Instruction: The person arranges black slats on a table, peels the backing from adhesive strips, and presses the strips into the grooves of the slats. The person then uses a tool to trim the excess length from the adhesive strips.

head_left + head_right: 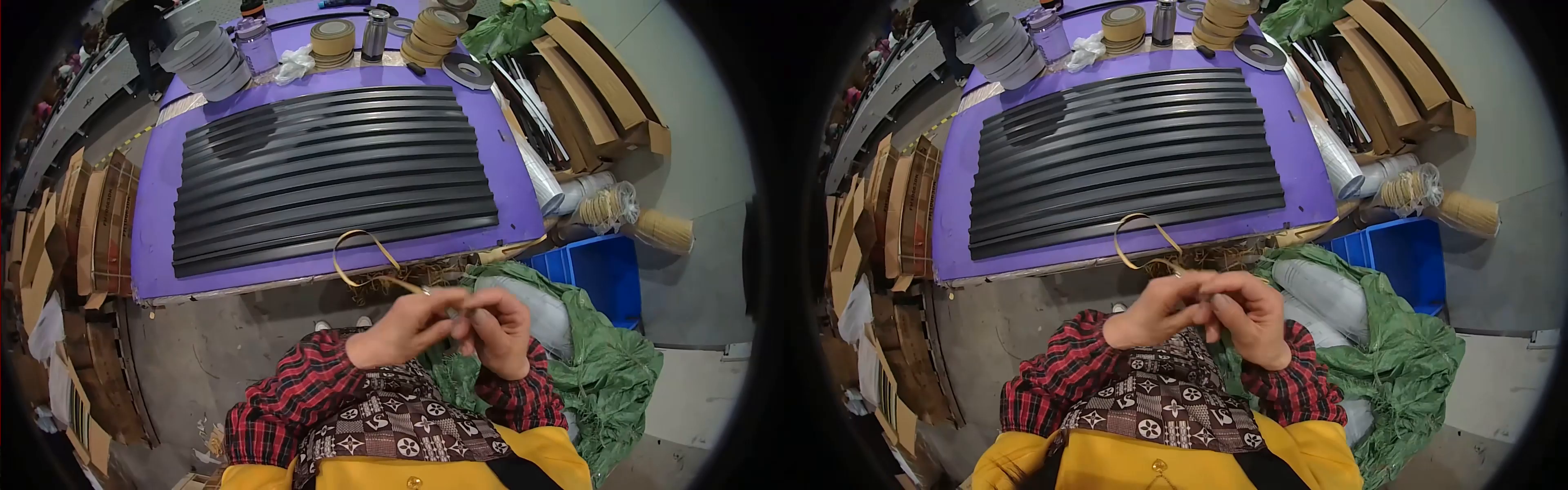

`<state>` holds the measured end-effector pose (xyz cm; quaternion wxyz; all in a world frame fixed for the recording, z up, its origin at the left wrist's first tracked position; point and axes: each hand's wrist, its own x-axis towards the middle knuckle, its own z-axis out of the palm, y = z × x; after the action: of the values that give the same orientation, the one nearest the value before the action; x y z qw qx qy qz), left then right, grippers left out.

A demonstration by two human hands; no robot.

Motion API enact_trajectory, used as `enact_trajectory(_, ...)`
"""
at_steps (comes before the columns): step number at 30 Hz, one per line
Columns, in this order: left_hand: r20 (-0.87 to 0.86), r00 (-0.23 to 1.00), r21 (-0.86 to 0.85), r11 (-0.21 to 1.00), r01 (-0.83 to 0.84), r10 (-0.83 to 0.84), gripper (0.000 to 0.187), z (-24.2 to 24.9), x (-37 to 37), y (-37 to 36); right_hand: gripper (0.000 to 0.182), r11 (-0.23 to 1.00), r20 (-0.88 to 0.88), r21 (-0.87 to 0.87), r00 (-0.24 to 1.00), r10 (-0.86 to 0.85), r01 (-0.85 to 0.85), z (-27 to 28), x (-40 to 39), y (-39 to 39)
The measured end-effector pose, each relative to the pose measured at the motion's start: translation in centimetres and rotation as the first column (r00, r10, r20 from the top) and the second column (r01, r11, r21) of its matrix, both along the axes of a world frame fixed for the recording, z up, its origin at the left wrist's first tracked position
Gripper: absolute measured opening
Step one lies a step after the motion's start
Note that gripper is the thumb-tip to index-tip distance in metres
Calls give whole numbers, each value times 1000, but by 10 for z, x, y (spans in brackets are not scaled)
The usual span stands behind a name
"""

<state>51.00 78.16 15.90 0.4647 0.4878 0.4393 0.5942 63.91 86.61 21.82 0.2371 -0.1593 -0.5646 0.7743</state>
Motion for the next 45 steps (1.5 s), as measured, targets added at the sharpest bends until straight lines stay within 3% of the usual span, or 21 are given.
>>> enact_trajectory(2, -313, 926, 299, 947, -114, 210, 30, 2, 16, 3, 9, 989, 28, 90, 992, -121, 118, 23, 16, -5)
enact_trajectory(3, -539, 737, 390, 897, -209, 406, 28, 16, 20, -4, 8, 967, -12, 182, 984, -179, 178, 29, 28, -4)
enact_trajectory(5, -619, 638, 405, 882, -241, 458, 24, 27, 14, -19, 7, 820, -53, 510, 961, -273, 261, 33, 62, 12)
enact_trajectory(7, -738, 521, 373, 903, -216, 429, 22, 25, 7, -34, 6, 909, -301, 160, 896, -325, 384, 36, 89, 25)
enact_trajectory(9, -738, 566, 300, 930, -213, 368, 20, 0, -7, -52, 4, 835, -450, -271, 704, -549, 478, 44, 109, 33)
enact_trajectory(11, -707, 658, 103, 958, -267, 260, 16, -52, -21, -71, 5, 818, -560, -293, 605, -567, 495, 43, 142, 66)
enact_trajectory(13, -647, 741, -159, 920, -359, 177, 14, -126, -50, -96, 9, 896, -719, -417, 548, -427, 152, 37, 184, 104)
enact_trajectory(16, -622, 762, -460, 704, -542, 180, 15, -240, -102, -151, 13, 792, -541, -206, 608, -581, 575, 13, 268, 192)
enact_trajectory(18, -640, 745, -510, 621, -596, 189, 17, -279, -126, -183, 18, 584, -459, -187, 455, -763, 790, 25, 299, 242)
enact_trajectory(20, -641, 752, -609, 493, -621, 155, 19, -313, -144, -205, 11, 786, -406, -71, 702, -584, 614, 42, 347, 305)
enact_trajectory(21, -630, 773, -663, 463, -588, 80, 20, -320, -152, -207, 7, 773, -351, -12, 721, -598, 635, 60, 362, 327)
enact_trajectory(25, -631, 706, -745, 503, -438, -320, 21, -317, -168, -178, 29, 466, -179, 551, 644, -744, 692, 179, 383, 434)
enact_trajectory(28, -660, 724, -586, 740, -330, -200, 26, -258, -178, -176, 28, -34, -336, 828, 447, -829, 559, 270, 187, 381)
enact_trajectory(30, -331, 928, -603, 718, -347, 170, 21, -158, -226, -176, 27, -112, -373, 886, 547, -749, 451, 292, 5, 304)
enact_trajectory(31, -452, 793, -496, 623, -605, 409, 18, -135, -251, -184, 27, -73, -331, 917, 645, -689, 393, 286, -79, 271)
enact_trajectory(33, -646, 314, -179, 261, -949, 696, 16, -138, -313, -215, 26, 124, -142, 960, 823, -550, 249, 237, -232, 199)
enact_trajectory(34, -668, 111, -27, 125, -992, 736, 16, -149, -345, -233, 25, 275, 10, 952, 887, -462, 133, 204, -294, 166)
enact_trajectory(36, -812, -66, 65, -22, -998, 580, 17, -175, -395, -256, 24, 648, 386, 737, 907, -168, -193, 108, -393, 74)
enact_trajectory(38, -842, 62, -44, 47, -998, 537, 18, -182, -418, -256, 17, 842, 605, 293, 770, 204, -453, 13, -460, -8)
enact_trajectory(40, -832, 239, -205, 122, -971, 501, 20, -184, -431, -259, 15, 808, 566, 43, 681, 465, -588, -58, -496, -81)
enact_trajectory(45, -637, 367, -358, 161, -920, 678, 16, -190, -441, -272, 15, 746, 592, 33, 614, 522, -666, -169, -538, -182)
